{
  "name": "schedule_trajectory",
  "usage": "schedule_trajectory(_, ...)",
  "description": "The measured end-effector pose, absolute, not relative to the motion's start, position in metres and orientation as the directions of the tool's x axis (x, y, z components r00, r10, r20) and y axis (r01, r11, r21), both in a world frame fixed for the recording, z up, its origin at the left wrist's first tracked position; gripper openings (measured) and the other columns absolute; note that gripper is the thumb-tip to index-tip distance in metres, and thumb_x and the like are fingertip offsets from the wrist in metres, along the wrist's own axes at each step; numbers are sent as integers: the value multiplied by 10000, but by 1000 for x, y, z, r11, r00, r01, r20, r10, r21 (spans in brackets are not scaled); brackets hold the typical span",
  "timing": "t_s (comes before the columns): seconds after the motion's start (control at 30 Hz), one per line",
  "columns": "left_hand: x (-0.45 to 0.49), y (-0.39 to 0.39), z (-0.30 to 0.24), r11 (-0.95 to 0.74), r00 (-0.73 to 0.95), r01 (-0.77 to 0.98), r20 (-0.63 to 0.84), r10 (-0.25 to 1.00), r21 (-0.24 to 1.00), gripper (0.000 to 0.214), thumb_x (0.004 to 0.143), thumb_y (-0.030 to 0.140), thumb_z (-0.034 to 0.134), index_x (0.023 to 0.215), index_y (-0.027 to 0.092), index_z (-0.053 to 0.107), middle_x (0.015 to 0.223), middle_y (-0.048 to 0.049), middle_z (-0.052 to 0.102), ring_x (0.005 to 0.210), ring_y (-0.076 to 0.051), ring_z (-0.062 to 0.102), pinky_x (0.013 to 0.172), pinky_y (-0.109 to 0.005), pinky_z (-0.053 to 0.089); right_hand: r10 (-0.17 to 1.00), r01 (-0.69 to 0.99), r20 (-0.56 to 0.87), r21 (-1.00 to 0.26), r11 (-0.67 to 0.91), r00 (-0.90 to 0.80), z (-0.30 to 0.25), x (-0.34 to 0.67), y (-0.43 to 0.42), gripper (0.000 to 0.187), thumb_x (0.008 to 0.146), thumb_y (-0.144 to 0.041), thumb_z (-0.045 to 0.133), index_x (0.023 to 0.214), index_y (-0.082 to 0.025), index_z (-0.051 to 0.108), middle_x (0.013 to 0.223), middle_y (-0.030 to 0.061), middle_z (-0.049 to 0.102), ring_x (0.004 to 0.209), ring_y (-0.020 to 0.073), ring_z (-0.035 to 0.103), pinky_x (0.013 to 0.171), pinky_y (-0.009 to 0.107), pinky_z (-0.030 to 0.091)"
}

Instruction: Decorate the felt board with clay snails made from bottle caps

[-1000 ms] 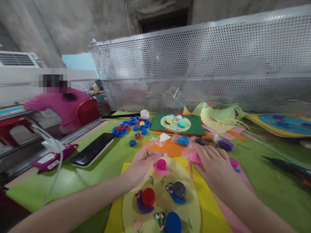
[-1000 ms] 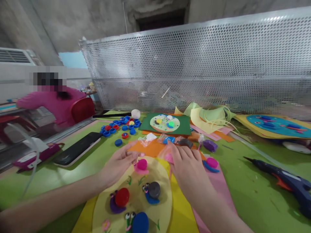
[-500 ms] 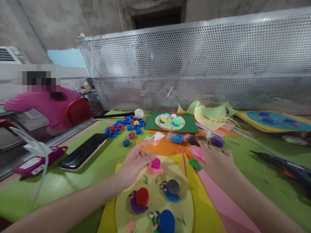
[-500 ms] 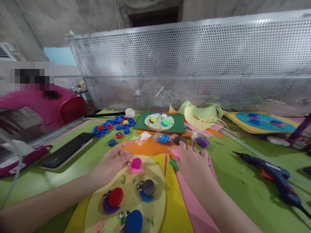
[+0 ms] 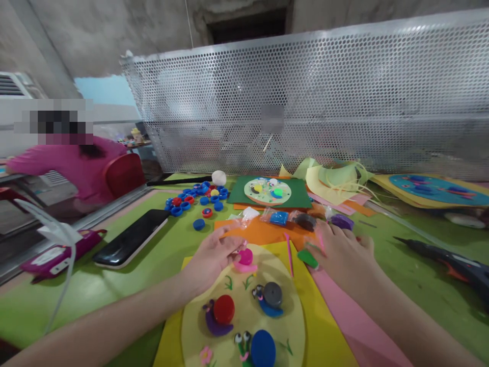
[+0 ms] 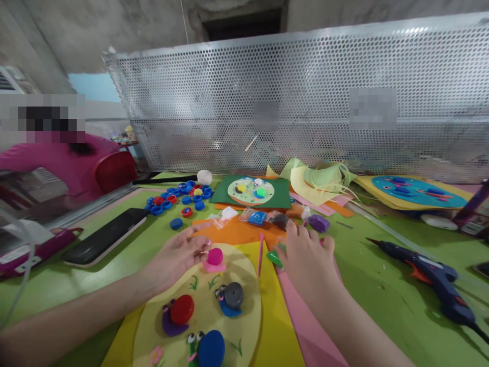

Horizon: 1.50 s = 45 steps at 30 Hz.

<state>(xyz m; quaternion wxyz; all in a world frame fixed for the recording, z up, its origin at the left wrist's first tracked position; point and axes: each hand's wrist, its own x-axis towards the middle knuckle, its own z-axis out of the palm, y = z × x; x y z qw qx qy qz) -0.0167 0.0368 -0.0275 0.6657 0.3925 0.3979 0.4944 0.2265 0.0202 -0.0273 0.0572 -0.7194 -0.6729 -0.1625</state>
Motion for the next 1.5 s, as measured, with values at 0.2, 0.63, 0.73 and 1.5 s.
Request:
schedule_trajectory(0.2,-16,36,-27,186,194,-343,-125,973,921,439,646,87,769,1021,171,557,626,20,649,618,-106,617,630,-213,492,931,983,365,169,-68,1,-29,228,19,398,872,-357,491,1164,-87,490,956,131,644,873,271,597,739,445,387)
schedule_trajectory(0.63,-16,36,-28,176,225,-337,-102,969,925,358,667,268,779,951,151,595,650,13,617,633,-95,563,637,-217,460,920,983,391,181,-38,-36,-30,223,15,374,878,-335,462,1184,-122,492,981,136,651,866,266,601,784,462,378)
schedule_trajectory(0.73,-16,36,-28,167,228,-323,-95,969,932,349,663,244,780,945,158,593,663,13,623,640,-98,567,631,-215,454,917,982,397,185,-31,-46,-30,223,14,366,879,-333,463,1176,-122,504,974,137,651,855,265,606,781,452,377)
schedule_trajectory(1.5,-21,35,-29,60,269,-132,-23,963,989,427,677,115,711,1067,174,549,713,35,612,699,-103,590,697,-239,474,962,984,263,140,-109,69,-28,235,27,355,878,-437,456,1045,-135,539,911,124,653,853,281,620,730,425,351)
